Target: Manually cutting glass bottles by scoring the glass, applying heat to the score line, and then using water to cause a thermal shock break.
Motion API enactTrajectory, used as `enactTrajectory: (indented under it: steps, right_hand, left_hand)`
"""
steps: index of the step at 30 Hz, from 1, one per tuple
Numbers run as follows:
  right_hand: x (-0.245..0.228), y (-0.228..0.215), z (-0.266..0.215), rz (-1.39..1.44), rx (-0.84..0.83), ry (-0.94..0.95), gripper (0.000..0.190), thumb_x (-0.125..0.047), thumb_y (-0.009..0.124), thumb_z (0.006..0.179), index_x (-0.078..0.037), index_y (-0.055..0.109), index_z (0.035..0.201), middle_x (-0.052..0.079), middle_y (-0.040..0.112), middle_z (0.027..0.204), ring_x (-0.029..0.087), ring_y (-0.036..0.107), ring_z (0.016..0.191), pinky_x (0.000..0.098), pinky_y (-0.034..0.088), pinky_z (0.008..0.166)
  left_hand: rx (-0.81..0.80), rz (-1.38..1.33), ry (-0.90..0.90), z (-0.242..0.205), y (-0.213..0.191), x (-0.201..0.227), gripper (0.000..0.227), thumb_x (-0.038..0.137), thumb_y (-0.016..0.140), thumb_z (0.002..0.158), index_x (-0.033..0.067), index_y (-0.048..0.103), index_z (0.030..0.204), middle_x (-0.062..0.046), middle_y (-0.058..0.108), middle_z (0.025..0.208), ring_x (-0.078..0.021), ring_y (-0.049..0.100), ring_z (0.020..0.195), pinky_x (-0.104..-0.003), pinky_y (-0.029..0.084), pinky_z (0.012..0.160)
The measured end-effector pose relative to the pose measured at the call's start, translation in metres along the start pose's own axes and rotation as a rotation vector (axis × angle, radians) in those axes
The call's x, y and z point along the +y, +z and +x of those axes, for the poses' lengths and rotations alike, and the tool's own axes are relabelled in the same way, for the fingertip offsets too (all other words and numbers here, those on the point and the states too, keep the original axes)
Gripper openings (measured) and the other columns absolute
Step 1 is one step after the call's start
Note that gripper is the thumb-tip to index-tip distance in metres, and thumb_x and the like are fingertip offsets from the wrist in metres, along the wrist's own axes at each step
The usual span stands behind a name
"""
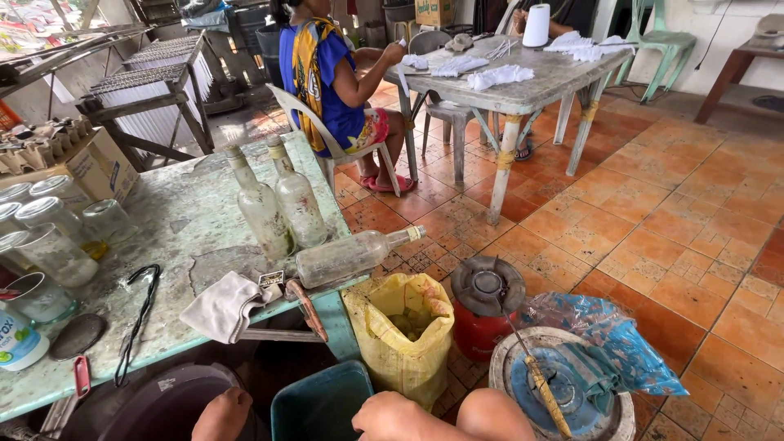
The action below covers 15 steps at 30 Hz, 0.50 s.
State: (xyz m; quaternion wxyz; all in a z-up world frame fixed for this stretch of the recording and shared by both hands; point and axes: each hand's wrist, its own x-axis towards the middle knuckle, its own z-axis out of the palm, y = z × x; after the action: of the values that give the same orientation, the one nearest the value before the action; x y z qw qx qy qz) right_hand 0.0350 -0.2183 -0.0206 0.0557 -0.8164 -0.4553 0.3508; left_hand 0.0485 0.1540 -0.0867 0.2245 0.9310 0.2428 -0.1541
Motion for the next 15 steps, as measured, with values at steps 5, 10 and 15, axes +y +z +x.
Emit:
enactTrajectory:
  steps: [5,10,15]
  right_hand:
    - [-0.013,-0.03,-0.031,0.005,0.006,0.06,0.043,-0.035,0.052,0.103,-0.006,0.067,0.131,0.017,0.069,0.119,0.036,0.065,0.104,0.0471,0.053,0.079]
    - [-0.019,-0.072,-0.113,0.329,0.109,0.184,0.037,-0.028,0.049,0.106,-0.011,0.062,0.136,0.005,0.065,0.138,0.02,0.063,0.119,0.0373,0.047,0.108]
    - [0.065,-0.007,-0.144,0.658,0.332,0.172,0.045,-0.049,0.042,0.105,-0.026,0.063,0.137,-0.008,0.074,0.122,0.008,0.067,0.118,0.0323,0.052,0.109]
  left_hand:
    - [0.089,0.354,0.333,0.071,0.043,-0.045,0.022,0.028,0.058,0.095,0.0142,0.065,0.111,-0.005,0.073,0.094,-0.0201,0.069,0.081,-0.036,0.051,0.071]
    - [-0.136,0.079,-0.013,-0.034,-0.024,0.035,0.064,0.064,0.04,0.101,0.0166,0.08,0.085,-0.002,0.081,0.096,-0.017,0.076,0.094,-0.029,0.053,0.09]
    - [-0.152,0.043,0.027,-0.047,-0.038,0.036,0.063,0.059,0.034,0.104,0.0156,0.079,0.102,-0.007,0.081,0.108,-0.0206,0.074,0.107,-0.031,0.049,0.095]
